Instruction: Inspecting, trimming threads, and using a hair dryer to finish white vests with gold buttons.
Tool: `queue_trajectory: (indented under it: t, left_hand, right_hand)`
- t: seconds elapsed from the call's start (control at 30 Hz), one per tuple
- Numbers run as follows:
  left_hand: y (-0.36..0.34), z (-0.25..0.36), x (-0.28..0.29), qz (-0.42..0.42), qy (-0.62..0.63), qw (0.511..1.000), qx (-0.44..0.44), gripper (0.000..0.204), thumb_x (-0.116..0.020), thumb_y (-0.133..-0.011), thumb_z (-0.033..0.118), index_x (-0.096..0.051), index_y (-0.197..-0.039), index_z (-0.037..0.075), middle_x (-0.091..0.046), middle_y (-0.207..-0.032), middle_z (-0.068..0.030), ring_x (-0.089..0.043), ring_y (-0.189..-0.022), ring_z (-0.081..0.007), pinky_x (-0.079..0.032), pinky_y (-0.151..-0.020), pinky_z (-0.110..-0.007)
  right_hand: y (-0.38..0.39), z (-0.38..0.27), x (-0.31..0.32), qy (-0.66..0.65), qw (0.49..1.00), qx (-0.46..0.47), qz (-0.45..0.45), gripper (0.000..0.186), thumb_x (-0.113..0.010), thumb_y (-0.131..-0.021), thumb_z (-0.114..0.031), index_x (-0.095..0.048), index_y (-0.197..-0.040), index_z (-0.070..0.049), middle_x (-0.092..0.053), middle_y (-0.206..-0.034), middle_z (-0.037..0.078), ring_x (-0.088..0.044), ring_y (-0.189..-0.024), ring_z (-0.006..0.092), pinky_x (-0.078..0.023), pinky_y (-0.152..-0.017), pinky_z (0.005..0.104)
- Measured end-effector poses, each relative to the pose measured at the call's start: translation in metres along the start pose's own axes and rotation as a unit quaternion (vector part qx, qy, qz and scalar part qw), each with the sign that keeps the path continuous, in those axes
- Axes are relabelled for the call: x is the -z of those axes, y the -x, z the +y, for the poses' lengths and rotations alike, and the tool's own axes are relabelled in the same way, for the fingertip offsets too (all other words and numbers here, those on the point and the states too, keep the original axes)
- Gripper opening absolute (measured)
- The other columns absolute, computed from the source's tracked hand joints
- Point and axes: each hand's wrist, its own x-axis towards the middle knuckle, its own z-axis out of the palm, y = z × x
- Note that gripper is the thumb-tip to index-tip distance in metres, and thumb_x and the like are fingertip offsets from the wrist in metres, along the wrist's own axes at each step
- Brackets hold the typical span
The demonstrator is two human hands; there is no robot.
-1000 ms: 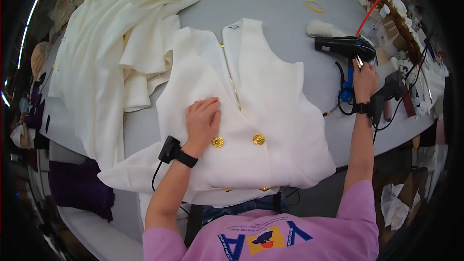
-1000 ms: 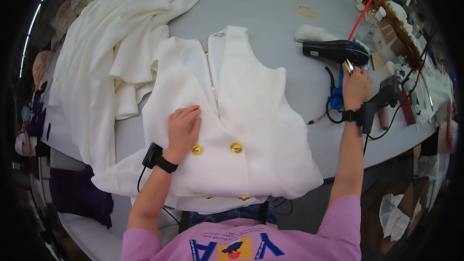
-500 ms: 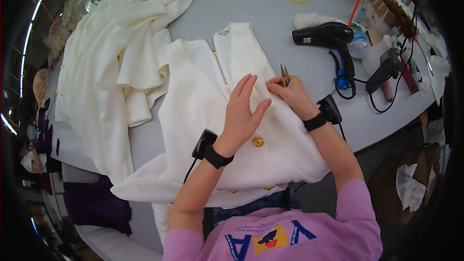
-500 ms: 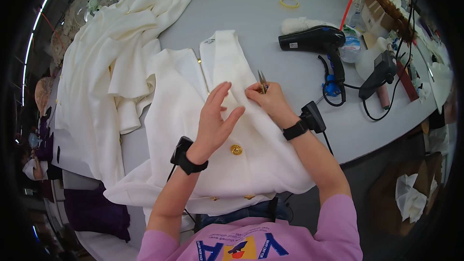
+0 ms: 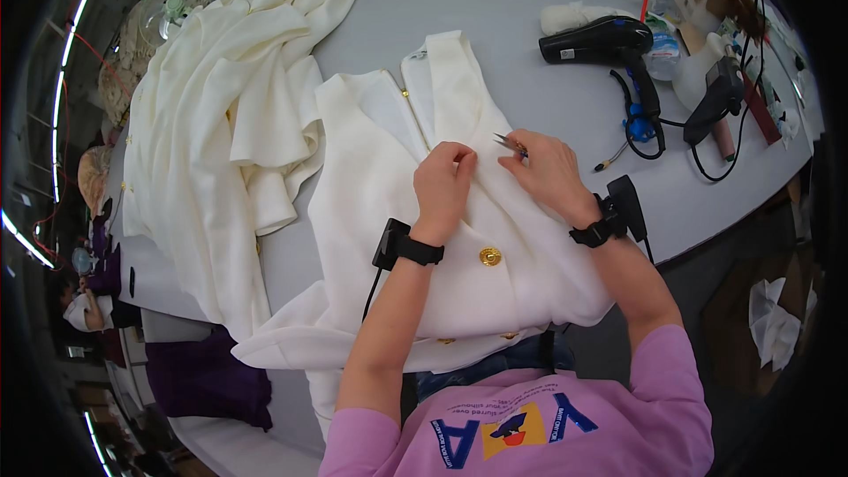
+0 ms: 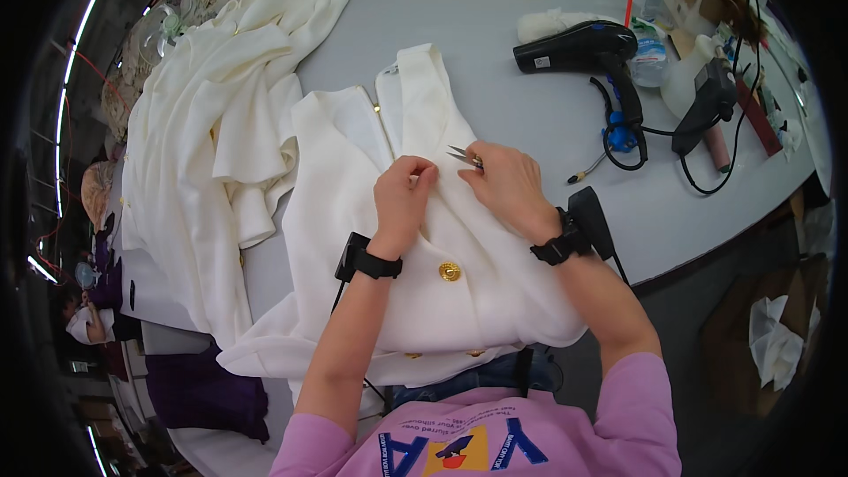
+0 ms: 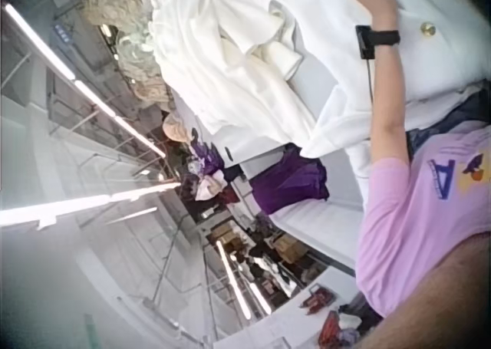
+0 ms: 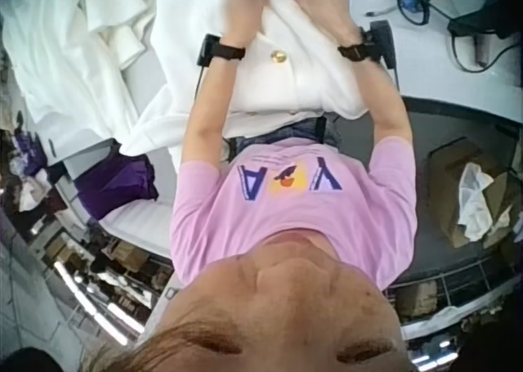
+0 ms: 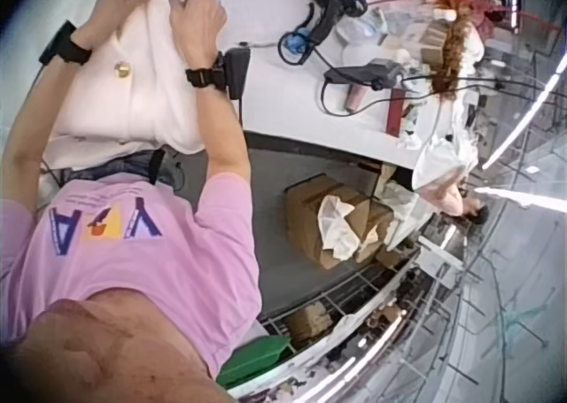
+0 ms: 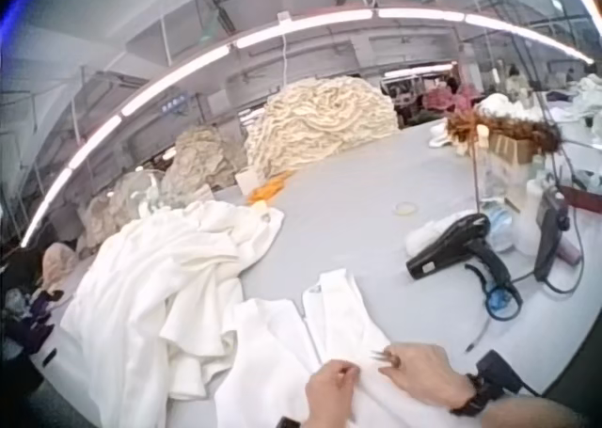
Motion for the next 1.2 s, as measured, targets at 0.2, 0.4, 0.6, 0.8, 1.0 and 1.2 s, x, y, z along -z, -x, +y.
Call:
queue_trajectory:
  t: [0.2, 0.4, 0.6, 0.8, 1.0, 1.2]
  left_hand:
    - [-0.003, -0.012, 0.002, -0.039, 0.137, 0.982, 0.127, 0.016, -0.062, -0.087, 0.016, -0.065, -0.087, 0.000, -0.066, -0.076, -0.0039, -0.058, -0.069, -0.0098, -0.046, -0.065, -0.024]
    - [-0.004, -0.011, 0.005, -0.048, 0.189, 0.972, 0.134, 0.015, -0.063, -0.087, 0.016, -0.065, -0.086, 0.001, -0.066, -0.079, -0.0034, -0.058, -0.072, -0.0110, -0.046, -0.067, -0.024]
    - [-0.010, -0.004, 0.054, 0.129, 0.322, 0.924, 0.158, 0.045, -0.040, -0.099, 0.040, -0.064, -0.096, 0.002, -0.067, -0.100, -0.0082, -0.059, -0.092, -0.0165, -0.042, -0.081, -0.031]
    - [0.010, -0.010, 0.056, -0.026, 0.065, 0.997, 0.028, 0.041, -0.050, -0.095, 0.038, -0.057, -0.118, 0.006, -0.054, -0.127, -0.0133, -0.052, -0.114, -0.0257, -0.039, -0.093, -0.036]
    - [0.038, -0.017, 0.056, -0.212, -0.190, 0.950, -0.127, 0.042, -0.060, -0.089, 0.027, -0.055, -0.125, 0.008, -0.040, -0.142, -0.0172, -0.036, -0.132, -0.0329, -0.031, -0.106, -0.042]
    - [0.035, -0.032, 0.085, -0.144, -0.021, 0.988, -0.056, 0.034, -0.065, -0.085, 0.018, -0.061, -0.116, 0.005, -0.049, -0.134, -0.0167, -0.043, -0.127, -0.0317, -0.034, -0.103, -0.041]
  right_hand:
    - [0.008, -0.004, -0.003, 0.082, 0.989, 0.116, 0.048, 0.025, -0.071, -0.077, -0.018, -0.057, -0.090, -0.002, -0.062, -0.085, 0.012, -0.061, -0.077, 0.0312, -0.047, -0.066, 0.0377]
    - [0.000, -0.002, -0.012, 0.091, 0.988, 0.119, 0.025, 0.020, -0.071, -0.077, -0.017, -0.057, -0.083, -0.003, -0.062, -0.079, 0.012, -0.061, -0.075, 0.0321, -0.046, -0.063, 0.0405]
    - [-0.020, 0.009, 0.018, -0.046, 0.983, -0.002, 0.176, 0.028, -0.073, -0.076, -0.026, -0.061, -0.089, -0.004, -0.062, -0.077, 0.010, -0.062, -0.073, 0.0285, -0.047, -0.066, 0.0359]
    - [-0.003, -0.002, 0.009, 0.067, 0.992, 0.049, 0.092, 0.040, -0.076, -0.072, -0.032, -0.063, -0.098, -0.004, -0.065, -0.081, 0.008, -0.064, -0.079, 0.0284, -0.049, -0.069, 0.0369]
    - [-0.030, 0.062, 0.037, 0.088, 0.978, -0.118, 0.146, 0.026, -0.066, -0.079, -0.015, -0.063, -0.103, -0.008, -0.069, -0.091, 0.012, -0.065, -0.088, 0.0322, -0.050, -0.073, 0.0406]
    - [-0.031, 0.074, 0.070, -0.012, 0.979, -0.062, 0.194, 0.018, -0.065, -0.082, -0.016, -0.067, -0.090, 0.001, -0.068, -0.084, 0.013, -0.067, -0.078, 0.0208, -0.048, -0.069, 0.0289]
